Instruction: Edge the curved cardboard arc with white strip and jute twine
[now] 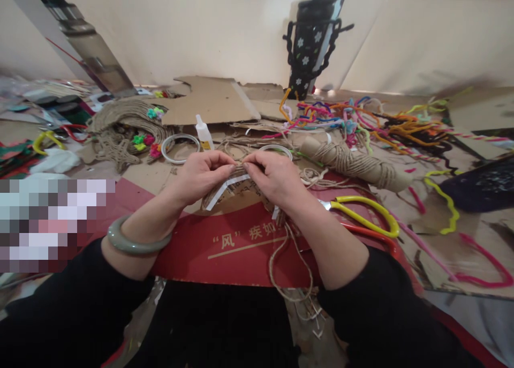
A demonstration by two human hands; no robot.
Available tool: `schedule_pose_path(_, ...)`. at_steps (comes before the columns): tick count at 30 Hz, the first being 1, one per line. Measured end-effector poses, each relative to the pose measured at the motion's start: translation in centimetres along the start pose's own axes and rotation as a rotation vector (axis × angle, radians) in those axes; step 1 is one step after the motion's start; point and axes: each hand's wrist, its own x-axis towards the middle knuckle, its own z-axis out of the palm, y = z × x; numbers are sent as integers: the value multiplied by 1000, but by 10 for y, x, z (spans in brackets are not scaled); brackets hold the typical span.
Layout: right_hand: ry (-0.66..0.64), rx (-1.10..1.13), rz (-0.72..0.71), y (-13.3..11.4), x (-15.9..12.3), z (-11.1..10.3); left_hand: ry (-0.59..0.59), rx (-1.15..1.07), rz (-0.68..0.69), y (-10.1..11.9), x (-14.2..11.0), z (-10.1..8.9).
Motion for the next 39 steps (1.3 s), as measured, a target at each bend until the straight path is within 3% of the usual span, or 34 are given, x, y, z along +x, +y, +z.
schedule_pose_path(11, -16, 19, 30, -2, 1, 0, -17, 47, 1, 5, 0, 0)
schedule_pose_path(19, 14, 37, 43, 1, 0, 1, -28, -62, -65, 7, -1, 2)
schedule_pose_path(26, -65, 11, 15, 2, -1, 2, -35, -34, -37, 2, 1, 0)
schedule_pose_path(31, -7, 19, 25, 3, 0, -1, 20, -125, -89, 4, 1, -2)
schedule_pose_path(39, 36, -11, 73, 4, 1, -2, -69, -151, -245, 12, -2, -3)
